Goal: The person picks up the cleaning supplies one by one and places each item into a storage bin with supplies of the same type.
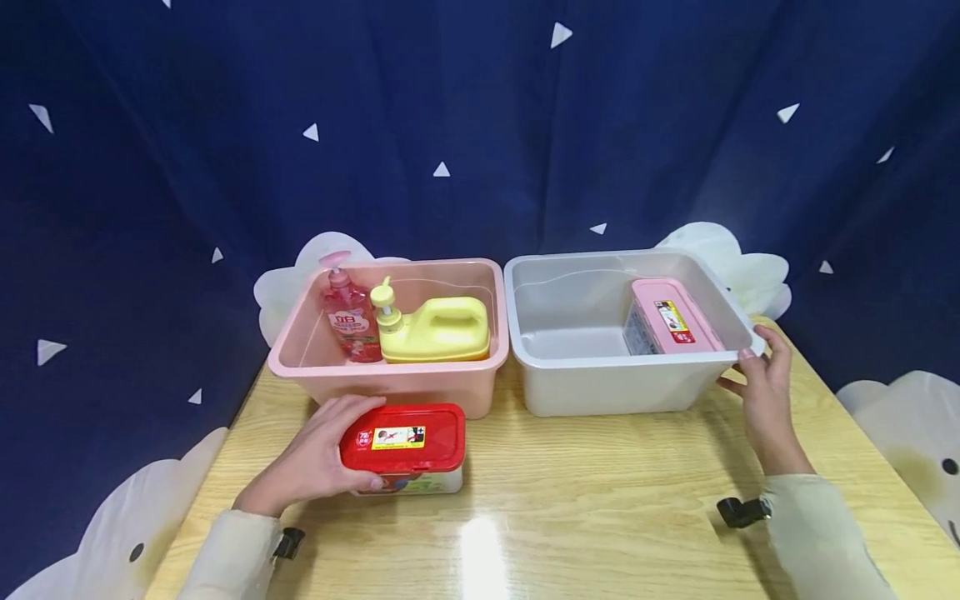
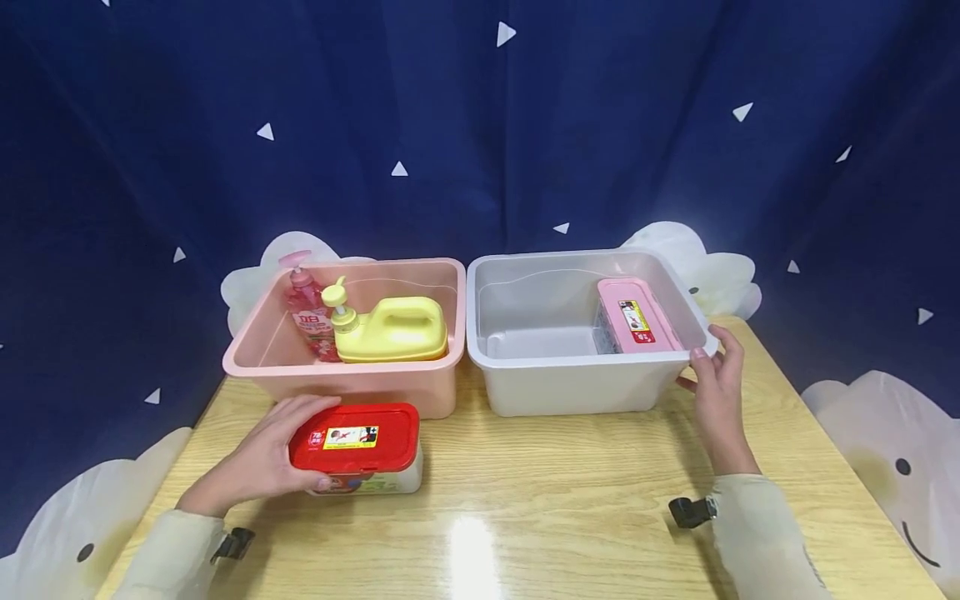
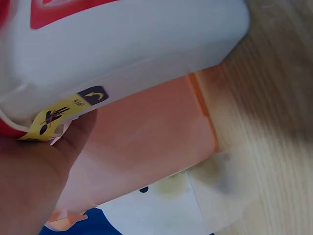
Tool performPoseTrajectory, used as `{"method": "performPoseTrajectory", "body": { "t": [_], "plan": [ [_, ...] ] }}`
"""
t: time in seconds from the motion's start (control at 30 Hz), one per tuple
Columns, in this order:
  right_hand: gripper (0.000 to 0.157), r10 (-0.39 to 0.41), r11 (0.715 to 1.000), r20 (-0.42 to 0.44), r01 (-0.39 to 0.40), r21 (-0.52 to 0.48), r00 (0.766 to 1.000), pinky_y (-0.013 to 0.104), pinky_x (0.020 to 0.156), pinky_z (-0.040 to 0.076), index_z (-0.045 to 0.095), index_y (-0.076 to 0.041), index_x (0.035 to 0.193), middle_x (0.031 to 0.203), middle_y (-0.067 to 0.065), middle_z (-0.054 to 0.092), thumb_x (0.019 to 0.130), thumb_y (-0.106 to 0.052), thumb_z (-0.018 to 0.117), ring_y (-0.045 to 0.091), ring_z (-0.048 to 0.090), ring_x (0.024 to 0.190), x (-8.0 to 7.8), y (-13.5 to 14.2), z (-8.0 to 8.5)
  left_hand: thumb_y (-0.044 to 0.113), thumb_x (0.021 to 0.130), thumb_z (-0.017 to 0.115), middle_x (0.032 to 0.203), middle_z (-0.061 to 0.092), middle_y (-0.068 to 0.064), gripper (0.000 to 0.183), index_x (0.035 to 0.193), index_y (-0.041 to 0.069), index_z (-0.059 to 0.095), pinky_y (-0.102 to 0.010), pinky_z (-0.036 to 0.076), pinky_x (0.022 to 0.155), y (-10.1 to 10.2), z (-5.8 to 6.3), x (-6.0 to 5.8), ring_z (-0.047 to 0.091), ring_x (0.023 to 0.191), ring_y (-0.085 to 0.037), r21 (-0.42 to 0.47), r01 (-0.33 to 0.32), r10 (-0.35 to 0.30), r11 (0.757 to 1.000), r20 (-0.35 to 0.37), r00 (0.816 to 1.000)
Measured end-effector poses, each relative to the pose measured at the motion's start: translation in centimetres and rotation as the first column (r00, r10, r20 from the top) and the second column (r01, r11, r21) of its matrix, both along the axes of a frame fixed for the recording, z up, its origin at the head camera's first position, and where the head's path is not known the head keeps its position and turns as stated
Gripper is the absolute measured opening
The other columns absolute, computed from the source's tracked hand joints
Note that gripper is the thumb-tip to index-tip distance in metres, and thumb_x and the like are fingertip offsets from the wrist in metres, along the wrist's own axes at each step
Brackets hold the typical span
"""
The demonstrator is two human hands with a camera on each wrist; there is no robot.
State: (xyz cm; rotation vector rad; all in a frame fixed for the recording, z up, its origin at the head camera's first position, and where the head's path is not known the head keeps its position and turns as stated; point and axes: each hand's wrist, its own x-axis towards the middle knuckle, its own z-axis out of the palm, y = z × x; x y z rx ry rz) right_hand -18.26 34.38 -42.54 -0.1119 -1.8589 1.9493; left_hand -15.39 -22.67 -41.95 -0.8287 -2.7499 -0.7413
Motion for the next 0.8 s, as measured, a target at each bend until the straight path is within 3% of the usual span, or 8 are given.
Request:
{"method": "performPoseTrajectory", "body": {
  "t": [0.2,0.4,0.67,0.8],
  "plan": [
    [0.042,0.006,1.000,-0.021,-0.006,-0.022,1.000,0.018,0.063,0.053,0.026,-0.023,0.135,0.121,-0.003,0.043,0.096,-0.017,0.040,0.006,0.055,0.087,0.0,0.1,0.0,0.052,0.048,0.084,0.119,0.051,0.011,0.091,0.128,0.024,0.050,-0.039,0.043,0.084,0.0,-0.2,-0.6,0.041,0.108,-0.008,0.007,0.004,-0.005,1.000,0.016,1.000],
    [0.041,-0.008,0.999,-0.023,0.007,-0.051,1.000,0.018,0.061,0.053,0.027,-0.023,0.134,0.119,-0.002,0.043,0.095,-0.016,0.040,0.006,0.055,0.085,0.1,0.0,0.0,0.055,0.050,0.082,0.121,0.052,0.009,0.091,0.129,0.023,0.049,-0.040,0.042,0.086,0.2,-0.7,-0.5,0.042,0.110,-0.009,0.020,-0.024,0.025,1.000,-0.015,1.000],
    [0.042,-0.013,1.000,-0.005,0.013,-0.018,1.000,0.018,0.064,0.052,0.027,-0.024,0.134,0.120,-0.002,0.043,0.095,-0.020,0.041,0.006,0.055,0.087,0.2,-0.2,0.0,0.045,0.052,0.085,0.131,0.045,0.007,0.101,0.139,0.026,0.036,-0.043,0.044,0.088,-0.4,-0.4,0.0,0.038,0.116,-0.011,0.060,-0.039,0.034,0.997,0.077,0.996],
    [0.041,-0.019,1.000,-0.013,0.019,-0.025,1.000,0.018,0.063,0.052,0.027,-0.024,0.134,0.120,-0.002,0.043,0.096,-0.018,0.041,0.007,0.054,0.087,0.0,-0.2,0.0,0.048,0.053,0.084,0.131,0.045,0.005,0.099,0.138,0.022,0.038,-0.041,0.045,0.087,-0.8,-0.6,0.1,0.039,0.115,-0.012,0.057,-0.044,0.039,0.997,0.077,0.996]
  ]
}}
